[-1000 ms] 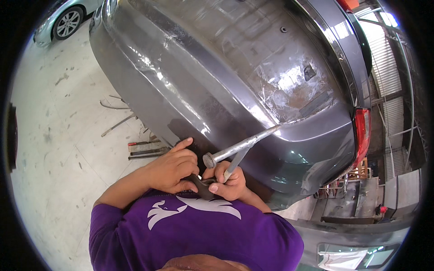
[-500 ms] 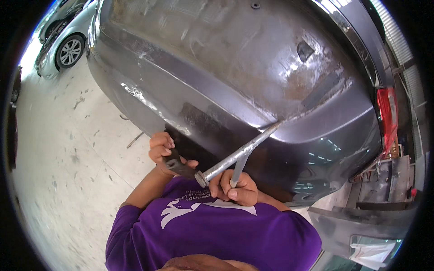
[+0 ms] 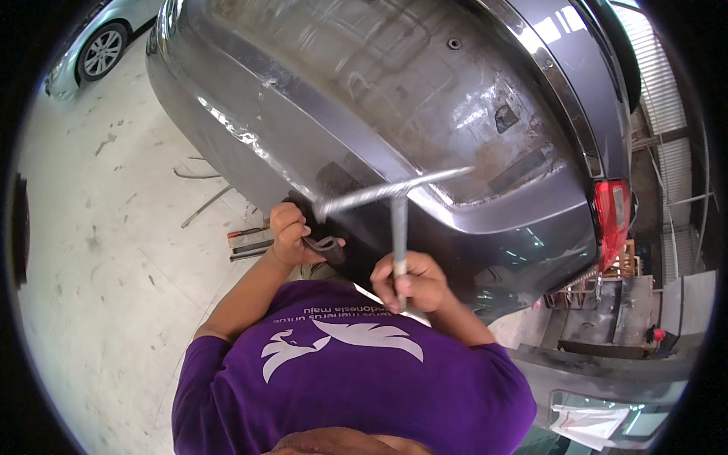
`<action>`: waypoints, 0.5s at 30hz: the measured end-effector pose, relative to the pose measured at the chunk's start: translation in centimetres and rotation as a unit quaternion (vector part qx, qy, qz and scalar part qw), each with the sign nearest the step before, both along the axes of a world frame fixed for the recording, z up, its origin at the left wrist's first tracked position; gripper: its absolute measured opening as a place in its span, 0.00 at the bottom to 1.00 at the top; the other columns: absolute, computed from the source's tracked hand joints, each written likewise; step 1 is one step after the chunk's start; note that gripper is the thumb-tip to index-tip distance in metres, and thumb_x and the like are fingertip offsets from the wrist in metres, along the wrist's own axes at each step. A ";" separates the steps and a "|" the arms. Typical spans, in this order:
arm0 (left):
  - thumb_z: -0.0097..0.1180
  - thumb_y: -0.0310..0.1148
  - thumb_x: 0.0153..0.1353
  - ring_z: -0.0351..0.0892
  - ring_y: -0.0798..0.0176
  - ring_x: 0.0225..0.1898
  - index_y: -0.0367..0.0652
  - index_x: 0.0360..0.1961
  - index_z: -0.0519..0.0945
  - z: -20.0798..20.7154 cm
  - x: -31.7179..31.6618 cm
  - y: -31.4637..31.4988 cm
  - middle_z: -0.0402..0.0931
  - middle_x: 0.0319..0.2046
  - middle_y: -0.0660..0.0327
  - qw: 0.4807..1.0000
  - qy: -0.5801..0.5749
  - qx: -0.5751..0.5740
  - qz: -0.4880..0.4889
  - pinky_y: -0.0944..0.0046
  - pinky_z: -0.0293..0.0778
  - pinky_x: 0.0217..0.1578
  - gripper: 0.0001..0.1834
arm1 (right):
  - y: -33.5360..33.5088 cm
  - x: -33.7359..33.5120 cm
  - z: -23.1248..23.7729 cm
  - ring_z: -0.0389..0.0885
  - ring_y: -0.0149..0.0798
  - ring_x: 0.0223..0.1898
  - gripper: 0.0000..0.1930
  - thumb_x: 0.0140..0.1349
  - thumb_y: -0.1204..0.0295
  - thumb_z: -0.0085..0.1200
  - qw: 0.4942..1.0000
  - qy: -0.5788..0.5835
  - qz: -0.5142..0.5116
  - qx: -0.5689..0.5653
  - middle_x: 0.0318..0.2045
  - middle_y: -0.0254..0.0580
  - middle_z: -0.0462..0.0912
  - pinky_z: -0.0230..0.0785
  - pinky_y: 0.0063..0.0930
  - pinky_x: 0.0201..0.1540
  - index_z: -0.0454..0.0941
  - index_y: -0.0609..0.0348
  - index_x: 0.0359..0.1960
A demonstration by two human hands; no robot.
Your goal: The person repairs a dent on the rear of a car by hammering a metal dolly against the surface from the inside while holding it in place by hand.
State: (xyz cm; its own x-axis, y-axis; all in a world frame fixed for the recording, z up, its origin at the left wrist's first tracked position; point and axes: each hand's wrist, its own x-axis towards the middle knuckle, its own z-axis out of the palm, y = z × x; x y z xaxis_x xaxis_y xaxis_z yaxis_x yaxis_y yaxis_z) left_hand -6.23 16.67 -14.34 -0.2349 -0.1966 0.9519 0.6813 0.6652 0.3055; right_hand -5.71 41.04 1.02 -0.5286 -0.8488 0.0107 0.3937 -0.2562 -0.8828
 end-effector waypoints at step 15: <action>0.74 0.43 0.42 0.74 0.50 0.38 0.46 0.41 0.68 0.7 -0.1 -0.2 0.69 0.39 0.57 0.999 0.040 0.029 0.000 0.55 0.75 0.40 0.30 | -6.6 -3.4 11.8 0.78 0.33 0.25 0.20 0.65 0.79 0.58 0.491 0.793 -0.257 0.253 0.25 0.41 0.80 0.73 0.29 0.33 0.80 0.55 0.60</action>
State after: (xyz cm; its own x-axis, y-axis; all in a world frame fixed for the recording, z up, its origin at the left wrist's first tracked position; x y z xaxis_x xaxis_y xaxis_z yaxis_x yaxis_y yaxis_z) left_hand -6.28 16.52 -13.62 -0.1582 -0.2526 0.9545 0.7050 0.6479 0.2883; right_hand -9.08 34.48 12.84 -0.3421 -0.7139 0.6110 -0.8933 0.4488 0.0242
